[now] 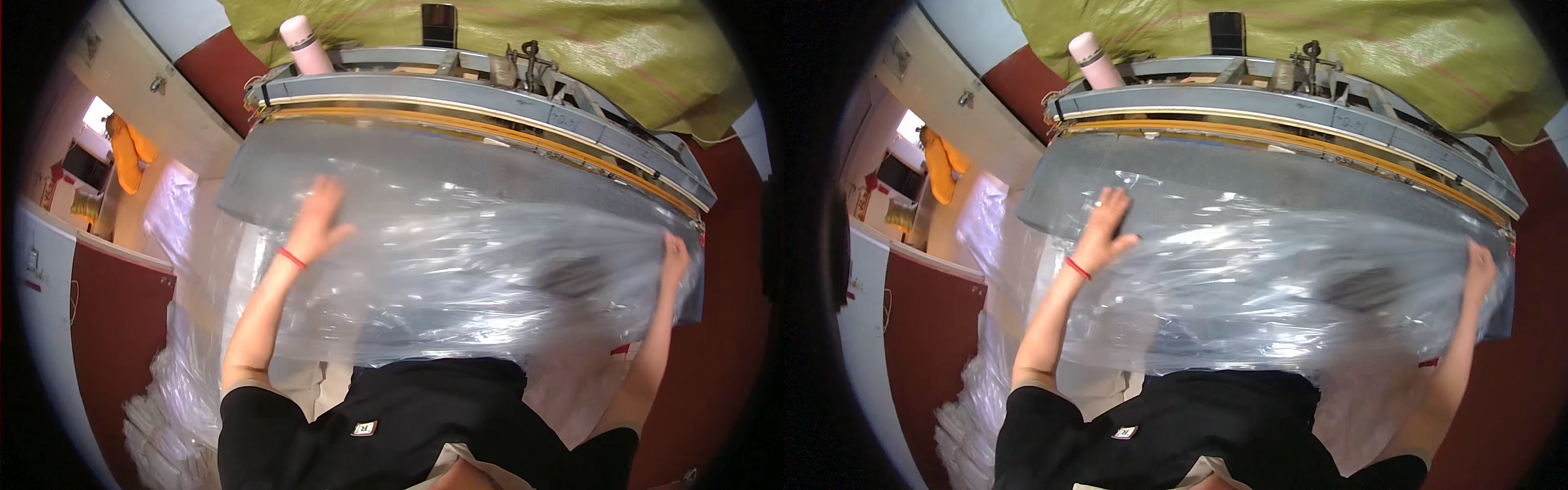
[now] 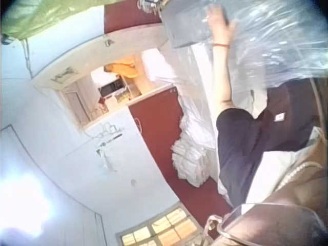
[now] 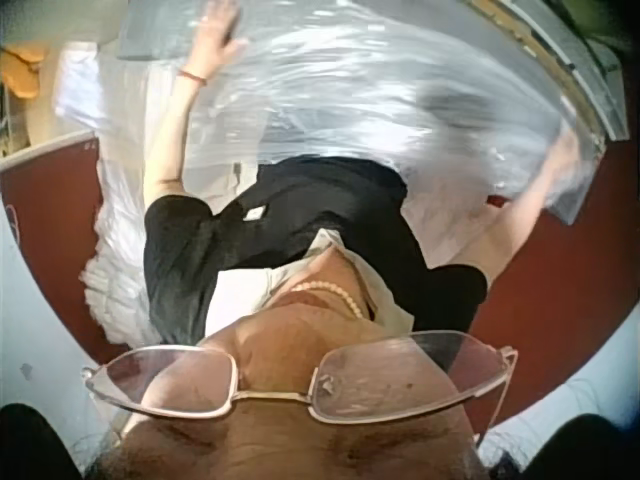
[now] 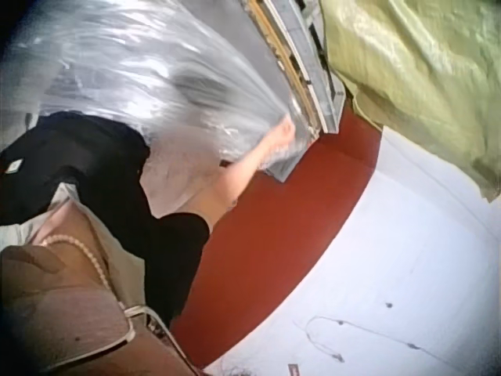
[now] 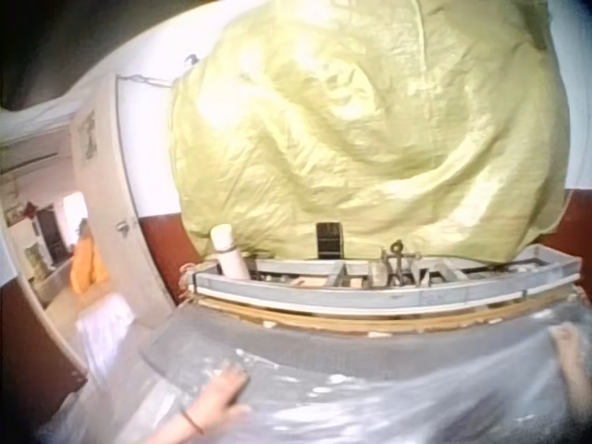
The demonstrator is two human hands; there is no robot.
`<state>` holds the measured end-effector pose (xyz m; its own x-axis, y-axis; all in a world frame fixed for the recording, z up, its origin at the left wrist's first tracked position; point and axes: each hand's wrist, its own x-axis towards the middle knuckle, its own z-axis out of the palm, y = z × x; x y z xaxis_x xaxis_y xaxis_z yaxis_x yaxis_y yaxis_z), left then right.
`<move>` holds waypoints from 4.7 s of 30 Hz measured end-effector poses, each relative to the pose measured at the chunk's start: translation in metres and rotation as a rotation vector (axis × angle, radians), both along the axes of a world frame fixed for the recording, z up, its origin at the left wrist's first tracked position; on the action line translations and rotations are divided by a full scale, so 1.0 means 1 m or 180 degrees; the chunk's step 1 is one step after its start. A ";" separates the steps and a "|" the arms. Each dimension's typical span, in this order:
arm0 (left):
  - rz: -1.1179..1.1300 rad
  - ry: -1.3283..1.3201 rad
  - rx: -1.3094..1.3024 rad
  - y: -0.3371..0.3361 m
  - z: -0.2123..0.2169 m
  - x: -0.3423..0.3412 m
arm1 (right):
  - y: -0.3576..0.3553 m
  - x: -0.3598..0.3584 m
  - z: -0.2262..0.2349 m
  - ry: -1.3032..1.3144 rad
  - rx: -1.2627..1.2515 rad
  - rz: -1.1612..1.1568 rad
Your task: Operating a plastic sealing machine to create or seal large plastic bags/covers.
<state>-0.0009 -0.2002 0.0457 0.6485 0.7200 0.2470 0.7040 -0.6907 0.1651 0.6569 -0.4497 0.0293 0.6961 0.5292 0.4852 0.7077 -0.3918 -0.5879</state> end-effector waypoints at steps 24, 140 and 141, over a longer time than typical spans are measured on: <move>-0.0485 -0.0426 -0.1550 -0.084 0.040 0.065 | -0.066 0.064 -0.012 -0.0354 -0.0651 -0.0703; -0.1458 0.0232 -0.2139 -0.171 -0.092 0.080 | -0.126 0.029 0.023 0.1351 0.3104 -0.1326; -0.1489 -0.0175 -0.2662 -0.163 -0.087 0.075 | -0.118 0.036 0.036 0.1108 0.3051 -0.1080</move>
<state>0.0744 -0.3627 -0.0415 0.9178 0.3483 -0.1906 0.3634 -0.5436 0.7566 0.6924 -0.5673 0.0651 0.9151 -0.2135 0.3421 0.3831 0.1954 -0.9028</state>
